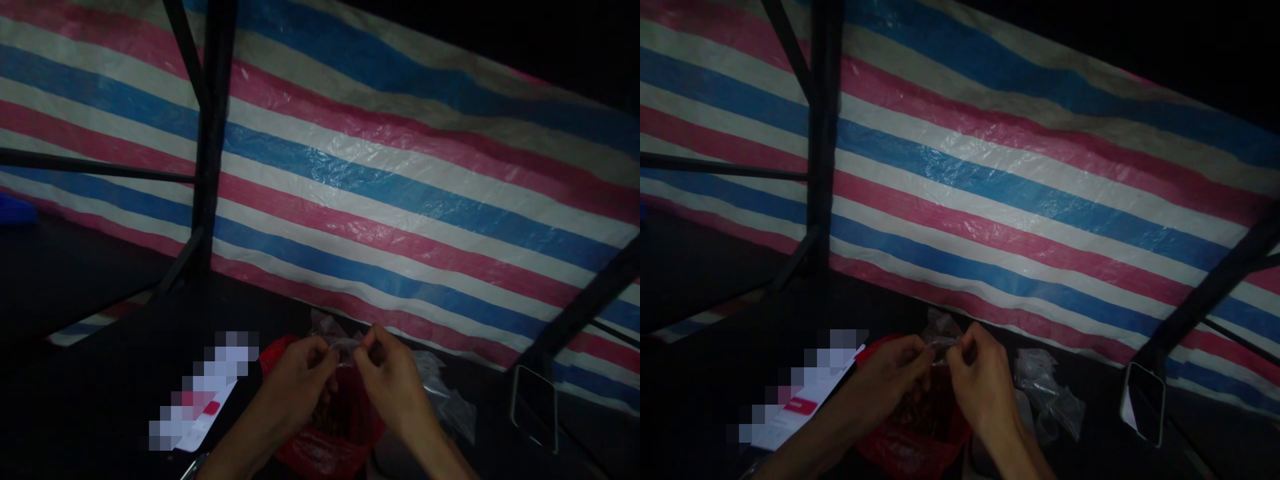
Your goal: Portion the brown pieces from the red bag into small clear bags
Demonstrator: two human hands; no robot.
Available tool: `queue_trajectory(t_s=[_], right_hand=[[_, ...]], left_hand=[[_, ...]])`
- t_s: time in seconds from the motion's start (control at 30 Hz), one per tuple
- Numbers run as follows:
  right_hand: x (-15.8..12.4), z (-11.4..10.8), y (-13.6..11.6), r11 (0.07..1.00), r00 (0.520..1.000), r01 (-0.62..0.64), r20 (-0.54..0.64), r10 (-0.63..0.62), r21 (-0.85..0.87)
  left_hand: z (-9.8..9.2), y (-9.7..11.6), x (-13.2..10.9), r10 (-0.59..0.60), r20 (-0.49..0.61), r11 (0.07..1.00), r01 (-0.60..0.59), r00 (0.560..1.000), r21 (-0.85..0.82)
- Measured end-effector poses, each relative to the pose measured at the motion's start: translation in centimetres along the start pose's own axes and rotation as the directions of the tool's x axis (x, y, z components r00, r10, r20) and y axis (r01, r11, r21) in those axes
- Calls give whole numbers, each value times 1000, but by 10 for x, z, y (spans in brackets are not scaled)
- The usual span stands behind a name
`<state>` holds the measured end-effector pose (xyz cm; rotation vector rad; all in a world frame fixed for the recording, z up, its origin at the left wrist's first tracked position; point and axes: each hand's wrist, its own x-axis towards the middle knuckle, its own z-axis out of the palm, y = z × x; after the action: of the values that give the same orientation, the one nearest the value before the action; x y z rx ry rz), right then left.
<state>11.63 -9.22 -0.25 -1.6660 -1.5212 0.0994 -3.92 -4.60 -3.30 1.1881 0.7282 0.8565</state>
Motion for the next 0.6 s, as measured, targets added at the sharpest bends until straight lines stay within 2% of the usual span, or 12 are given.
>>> queue_trajectory(t_s=[0.07,0.13,0.2,0.23,0.3,0.43,0.5,0.6], right_hand=[[-1,-3,2,999,999,41,-2,-41,-10],[-4,-8,2,994,994,112,9,-112,-2],[-9,-12,3,978,977,207,54,-207,1],[-11,-14,3,967,963,254,87,-253,-1],[-16,-16,5,948,936,318,166,-311,-20],[-21,-21,11,933,902,346,309,-301,-101],[-22,-25,15,928,906,343,311,-286,-143],[-19,-32,18,929,928,331,236,-288,-165]], left_hand=[[1,-3,0,-48,32,997,50,998,-61],[1,-3,0,-103,136,975,126,985,-180],[2,-3,3,-103,246,919,187,964,-346],[3,-4,5,-82,263,888,191,961,-419],[4,-7,11,-39,205,855,139,978,-500],[2,-19,22,13,30,911,0,999,-412],[-1,-22,24,53,-27,946,-59,998,-317],[-5,-19,22,139,-44,972,-145,989,-183]])
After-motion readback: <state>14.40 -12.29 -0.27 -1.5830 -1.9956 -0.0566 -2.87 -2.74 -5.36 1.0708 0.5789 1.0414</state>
